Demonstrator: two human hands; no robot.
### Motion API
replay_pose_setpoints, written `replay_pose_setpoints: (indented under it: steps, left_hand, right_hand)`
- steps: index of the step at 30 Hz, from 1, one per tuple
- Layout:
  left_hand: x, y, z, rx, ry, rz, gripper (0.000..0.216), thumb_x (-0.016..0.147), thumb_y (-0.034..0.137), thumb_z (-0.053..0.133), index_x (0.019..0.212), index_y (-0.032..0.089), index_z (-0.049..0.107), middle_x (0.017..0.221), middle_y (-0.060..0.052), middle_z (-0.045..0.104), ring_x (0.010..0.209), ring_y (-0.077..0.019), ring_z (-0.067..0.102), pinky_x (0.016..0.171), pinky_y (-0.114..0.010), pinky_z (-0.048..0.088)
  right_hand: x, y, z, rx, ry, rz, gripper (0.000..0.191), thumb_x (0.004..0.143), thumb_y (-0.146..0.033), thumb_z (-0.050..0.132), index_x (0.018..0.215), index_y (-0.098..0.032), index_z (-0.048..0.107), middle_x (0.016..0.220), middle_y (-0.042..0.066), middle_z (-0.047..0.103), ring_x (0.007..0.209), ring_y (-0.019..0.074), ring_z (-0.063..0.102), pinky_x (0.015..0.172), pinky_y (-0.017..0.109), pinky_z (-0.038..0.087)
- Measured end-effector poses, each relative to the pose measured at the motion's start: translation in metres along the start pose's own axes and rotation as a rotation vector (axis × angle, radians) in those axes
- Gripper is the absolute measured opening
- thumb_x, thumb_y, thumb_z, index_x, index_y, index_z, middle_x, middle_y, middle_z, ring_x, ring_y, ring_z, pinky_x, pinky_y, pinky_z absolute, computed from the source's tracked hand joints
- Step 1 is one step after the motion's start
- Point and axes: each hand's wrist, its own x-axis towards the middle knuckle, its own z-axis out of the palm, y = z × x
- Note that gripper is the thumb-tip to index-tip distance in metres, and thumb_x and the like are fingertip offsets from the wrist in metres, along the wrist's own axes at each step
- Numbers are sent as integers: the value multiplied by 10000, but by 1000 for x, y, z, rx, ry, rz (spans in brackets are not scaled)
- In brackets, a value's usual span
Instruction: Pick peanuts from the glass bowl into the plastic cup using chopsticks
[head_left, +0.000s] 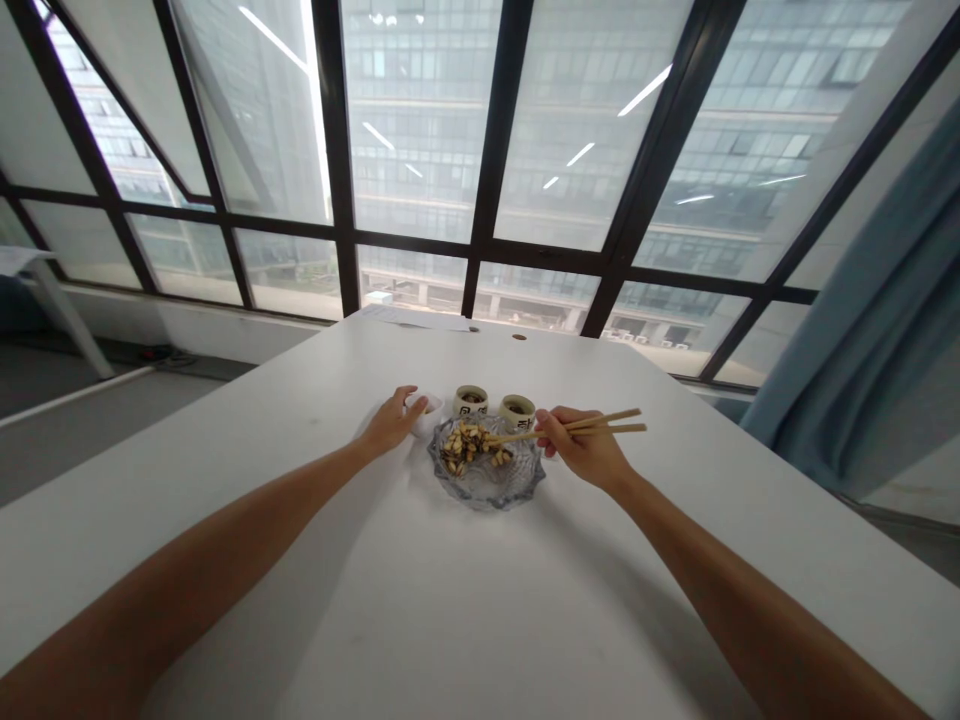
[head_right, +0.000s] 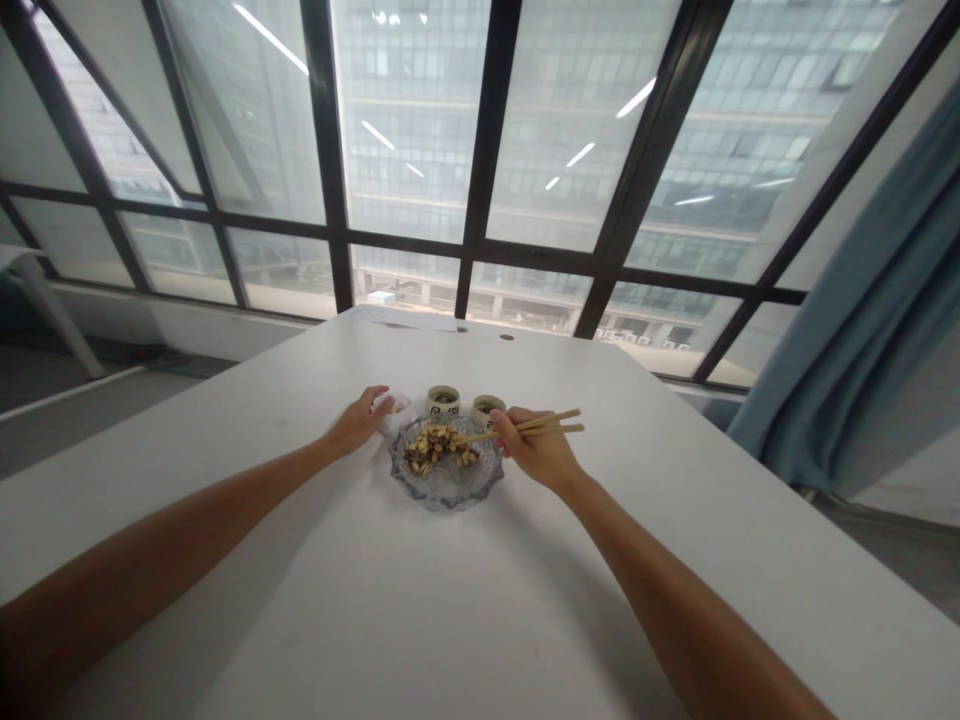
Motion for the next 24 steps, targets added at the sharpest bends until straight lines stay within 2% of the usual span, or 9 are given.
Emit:
replay_pose_setpoints:
  steps: [7, 12, 16, 18, 21, 24]
  left_hand:
    - [-2, 4, -1, 16, -11, 10, 551, 932, 568, 389, 1284, 156, 490, 1152, -140, 685, 964, -219, 653, 859, -356, 500]
    - [0, 2, 1, 37, -12, -1, 547, 930, 574, 388, 1276, 164, 494, 1090, -123, 705, 927, -209, 661, 817, -333, 509]
    - [-1, 2, 1, 48, -19, 1, 552, 928, 584, 383, 1281, 174, 498, 1039, -111, 712, 906, -213, 657, 799, -332, 502]
    - [-2, 3, 0, 64, -32, 8, 596, 921, 607, 372, 1296, 161, 497, 935, -97, 713, 842, -212, 656, 765, -326, 498]
    - [-4, 7, -1, 96, -53, 17, 696, 888, 662, 385, 1331, 133, 478, 777, -60, 676, 741, -209, 644, 707, -316, 486]
    - [-6, 10, -3, 127, -61, 17, 752, 845, 688, 452, 1352, 132, 459, 763, -51, 661, 726, -213, 638, 700, -320, 482]
  right_hand:
    - [-4, 5, 11, -48, -41, -30, 390, 876, -515, 589, 645, -214, 679, 560, 33, 677, 478, 168, 618, 465, 265, 484]
    - [-5, 3, 12, 10, 2, 12, 403, 850, -560, 604, 640, -224, 676, 571, 33, 685, 464, 173, 630, 452, 267, 493]
    - [-2, 4, 10, 176, 115, 111, 480, 788, -658, 618, 669, -196, 666, 533, 34, 659, 410, 163, 592, 409, 272, 486]
    - [0, 8, 10, 254, 191, 149, 513, 766, -688, 619, 683, -183, 659, 517, 33, 647, 390, 156, 574, 388, 271, 471]
    - [-2, 18, 11, 360, 301, 198, 534, 735, -703, 641, 675, -172, 642, 518, 38, 645, 382, 148, 566, 373, 264, 454]
    - [-12, 29, 16, 458, 390, 237, 531, 726, -695, 660, 678, -166, 638, 514, 39, 642, 373, 137, 549, 374, 262, 458]
